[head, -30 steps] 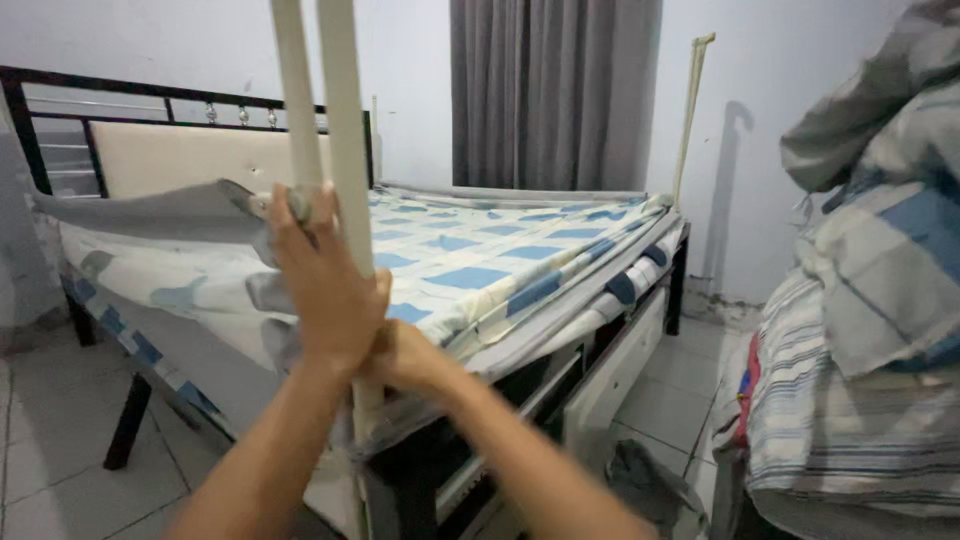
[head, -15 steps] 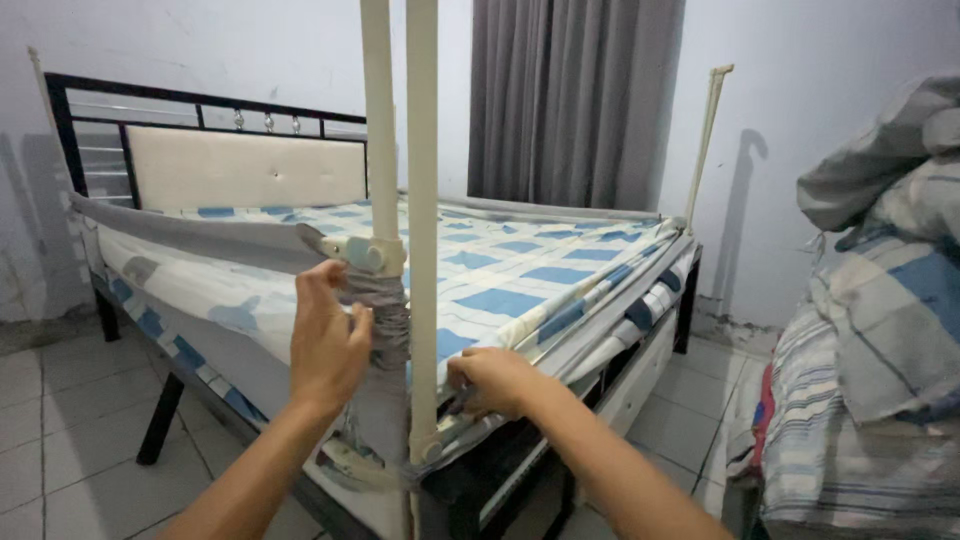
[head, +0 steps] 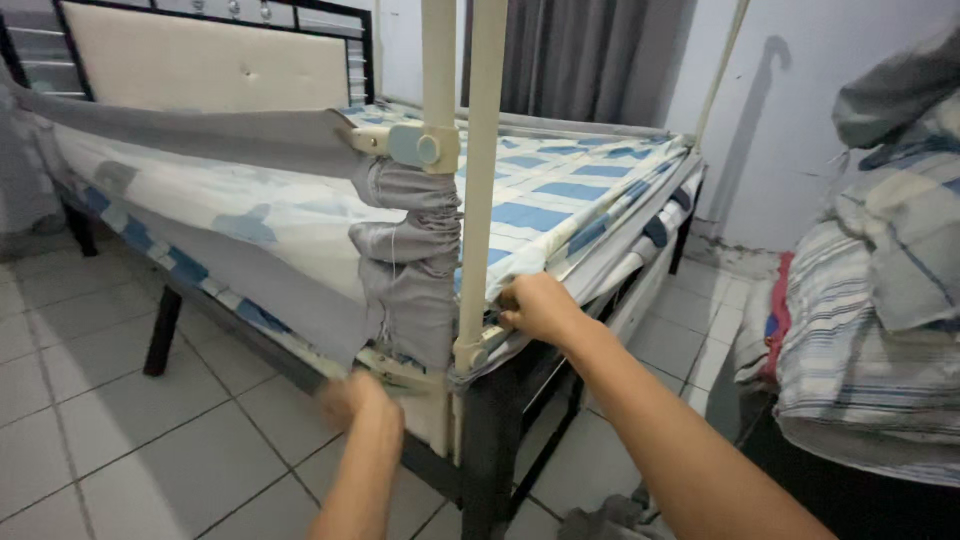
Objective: The person assembles a safety rail onto a bed frame by aligning the metal bars, pulling a fabric cover over the frame, and securing the assembly to the side of the bed.
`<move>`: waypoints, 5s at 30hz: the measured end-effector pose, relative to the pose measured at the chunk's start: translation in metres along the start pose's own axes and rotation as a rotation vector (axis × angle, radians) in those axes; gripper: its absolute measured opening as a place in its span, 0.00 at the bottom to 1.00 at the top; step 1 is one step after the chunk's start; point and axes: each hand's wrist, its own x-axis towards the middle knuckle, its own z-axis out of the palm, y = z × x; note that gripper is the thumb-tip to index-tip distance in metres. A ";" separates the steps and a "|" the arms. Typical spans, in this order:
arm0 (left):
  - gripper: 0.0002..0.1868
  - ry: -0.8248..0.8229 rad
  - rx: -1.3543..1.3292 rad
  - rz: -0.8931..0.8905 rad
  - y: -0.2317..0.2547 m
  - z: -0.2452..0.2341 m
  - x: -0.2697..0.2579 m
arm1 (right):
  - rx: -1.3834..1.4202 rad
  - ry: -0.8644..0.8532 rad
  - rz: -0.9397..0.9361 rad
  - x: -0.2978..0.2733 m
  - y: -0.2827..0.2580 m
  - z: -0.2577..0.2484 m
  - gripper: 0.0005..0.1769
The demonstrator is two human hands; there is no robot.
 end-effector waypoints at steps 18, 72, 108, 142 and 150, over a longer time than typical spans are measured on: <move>0.27 -0.933 0.150 -0.436 -0.094 0.014 0.024 | -0.042 -0.333 0.266 0.046 -0.013 -0.018 0.18; 0.09 -0.863 1.106 1.812 0.111 0.134 -0.152 | 0.045 0.126 -0.105 -0.045 0.051 -0.021 0.38; 0.21 -1.399 1.737 0.933 0.098 0.152 -0.167 | -0.263 -0.418 0.264 0.124 0.120 0.045 0.23; 0.22 -1.020 1.212 1.424 0.051 0.127 -0.179 | 2.424 0.412 0.667 -0.072 0.138 0.172 0.34; 0.25 -1.030 0.794 1.625 0.036 0.124 -0.173 | 2.385 0.482 0.778 -0.055 0.125 0.133 0.41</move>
